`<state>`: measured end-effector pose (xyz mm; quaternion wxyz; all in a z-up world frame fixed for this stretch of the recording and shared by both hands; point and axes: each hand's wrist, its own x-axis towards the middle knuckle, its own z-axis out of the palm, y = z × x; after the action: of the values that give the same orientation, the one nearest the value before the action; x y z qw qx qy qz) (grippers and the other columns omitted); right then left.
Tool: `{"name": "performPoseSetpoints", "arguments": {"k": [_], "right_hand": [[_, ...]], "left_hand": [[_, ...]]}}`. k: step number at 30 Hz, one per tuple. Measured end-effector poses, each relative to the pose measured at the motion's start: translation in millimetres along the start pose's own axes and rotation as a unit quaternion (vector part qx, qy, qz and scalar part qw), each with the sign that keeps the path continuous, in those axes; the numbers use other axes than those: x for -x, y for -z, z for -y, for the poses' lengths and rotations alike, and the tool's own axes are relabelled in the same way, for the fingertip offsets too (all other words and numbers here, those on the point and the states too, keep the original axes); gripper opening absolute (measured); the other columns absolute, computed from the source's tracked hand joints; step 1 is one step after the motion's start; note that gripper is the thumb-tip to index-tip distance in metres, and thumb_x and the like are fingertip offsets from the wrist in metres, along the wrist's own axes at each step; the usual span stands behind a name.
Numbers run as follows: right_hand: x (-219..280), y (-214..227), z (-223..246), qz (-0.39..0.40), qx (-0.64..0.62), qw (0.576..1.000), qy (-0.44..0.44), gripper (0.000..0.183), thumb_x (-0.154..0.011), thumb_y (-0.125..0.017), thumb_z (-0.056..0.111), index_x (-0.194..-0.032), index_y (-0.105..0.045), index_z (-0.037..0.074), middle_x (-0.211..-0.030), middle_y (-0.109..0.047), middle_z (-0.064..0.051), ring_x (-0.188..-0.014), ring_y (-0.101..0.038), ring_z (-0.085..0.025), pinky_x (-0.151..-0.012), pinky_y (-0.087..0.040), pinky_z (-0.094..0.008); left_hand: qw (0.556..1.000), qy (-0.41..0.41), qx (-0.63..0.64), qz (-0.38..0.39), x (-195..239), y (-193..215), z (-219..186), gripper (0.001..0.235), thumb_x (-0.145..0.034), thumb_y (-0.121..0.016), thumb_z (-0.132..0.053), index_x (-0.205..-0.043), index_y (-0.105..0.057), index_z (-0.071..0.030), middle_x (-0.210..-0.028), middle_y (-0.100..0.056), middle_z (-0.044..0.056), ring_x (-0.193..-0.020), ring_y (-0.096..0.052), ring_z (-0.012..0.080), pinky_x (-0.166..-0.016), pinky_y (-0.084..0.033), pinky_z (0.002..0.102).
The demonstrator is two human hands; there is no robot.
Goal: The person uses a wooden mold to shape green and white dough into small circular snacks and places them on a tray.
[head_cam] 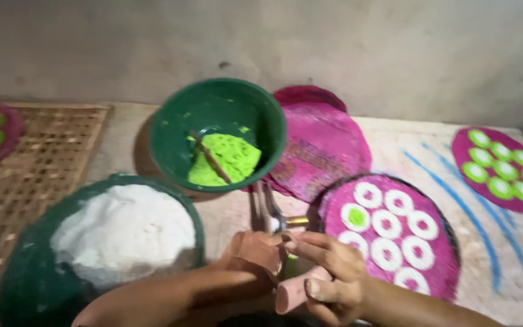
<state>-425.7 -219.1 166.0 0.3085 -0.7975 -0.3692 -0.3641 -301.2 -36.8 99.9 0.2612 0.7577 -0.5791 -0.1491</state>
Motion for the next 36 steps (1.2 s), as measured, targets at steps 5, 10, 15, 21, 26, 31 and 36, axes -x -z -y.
{"name": "performPoseSetpoints", "arguments": {"k": [5, 10, 15, 21, 26, 31, 36], "right_hand": [[49, 43, 10, -0.013, 0.012, 0.984, -0.176, 0.066, -0.103, -0.062, 0.031, -0.157, -0.032, 0.009, -0.142, -0.054, -0.033, -0.133, -0.057, -0.049, -0.111, -0.048, -0.05], [138, 154, -18, 0.133, -0.324, 0.811, -0.469, 0.106, -0.1, -0.061, 0.067, -0.163, -0.02, -0.008, -0.163, -0.033, -0.026, -0.151, -0.034, -0.037, -0.122, -0.032, -0.045], [219, 197, -21, 0.148, -0.563, 0.581, -0.569, 0.105, -0.095, -0.044, 0.08, -0.147, -0.05, -0.011, -0.118, -0.062, -0.018, -0.109, -0.06, -0.029, -0.097, -0.046, -0.041], [253, 210, -34, 0.165, -0.526, 0.484, -0.679, 0.087, -0.096, -0.034, 0.069, -0.135, -0.055, -0.006, -0.112, -0.07, -0.018, -0.103, -0.068, -0.029, -0.092, -0.053, -0.042], [267, 203, -56, 0.231, -0.292, 0.512, -0.774, 0.088, -0.093, -0.026, 0.07, -0.131, -0.061, -0.002, -0.109, -0.076, -0.014, -0.101, -0.072, -0.025, -0.095, -0.055, -0.039], [278, 177, -66, 0.299, -0.125, 0.548, -0.771, 0.093, -0.094, -0.022, 0.075, -0.113, -0.069, -0.003, -0.094, -0.075, -0.015, -0.088, -0.07, -0.024, -0.083, -0.055, -0.039], [282, 157, -58, 0.275, -0.099, 0.58, -0.761, 0.089, -0.094, -0.03, 0.074, -0.092, -0.072, -0.004, -0.073, -0.063, -0.013, -0.07, -0.059, -0.021, -0.067, -0.051, -0.039]], "left_hand": [[0.981, 0.049, 0.183, 0.041, -48, -66, -17, 0.023, -0.087, -0.063, -0.023, -0.106, -0.067, -0.01, -0.098, -0.069, 0.01, -0.087, -0.069, 0.0251, -0.073, -0.052, 0.041], [0.963, -0.064, 0.263, 0.018, -115, -54, -37, 0.063, -0.075, -0.078, -0.019, -0.133, -0.061, -0.002, -0.13, -0.067, 0.019, -0.121, -0.063, 0.0285, -0.1, -0.05, 0.039], [0.683, -0.377, 0.625, 0.034, -175, -39, -58, 0.077, -0.091, -0.089, -0.035, -0.156, -0.049, -0.026, -0.171, -0.031, -0.002, -0.16, -0.031, 0.0197, -0.134, -0.031, 0.043], [0.368, -0.243, 0.896, -0.061, -220, -117, -68, 0.071, -0.083, -0.074, -0.059, -0.14, -0.062, -0.018, -0.112, -0.062, 0.0, -0.116, -0.056, 0.02, -0.121, -0.038, 0.04], [0.334, -0.195, 0.91, -0.153, -242, -179, -28, 0.023, -0.091, -0.061, -0.037, -0.099, -0.051, -0.018, -0.094, -0.053, -0.001, -0.096, -0.053, 0.0172, -0.109, -0.04, 0.042], [0.284, -0.198, 0.923, -0.169, -253, -217, 9, 0.031, -0.094, -0.052, -0.046, -0.098, -0.051, -0.016, -0.09, -0.051, -0.001, -0.091, -0.053, 0.0176, -0.099, -0.044, 0.038], [0.31, -0.21, 0.917, -0.138, -248, -231, 30, 0.033, -0.1, -0.05, -0.049, -0.098, -0.053, -0.016, -0.089, -0.052, -0.001, -0.089, -0.053, 0.0167, -0.095, -0.049, 0.04]]}}
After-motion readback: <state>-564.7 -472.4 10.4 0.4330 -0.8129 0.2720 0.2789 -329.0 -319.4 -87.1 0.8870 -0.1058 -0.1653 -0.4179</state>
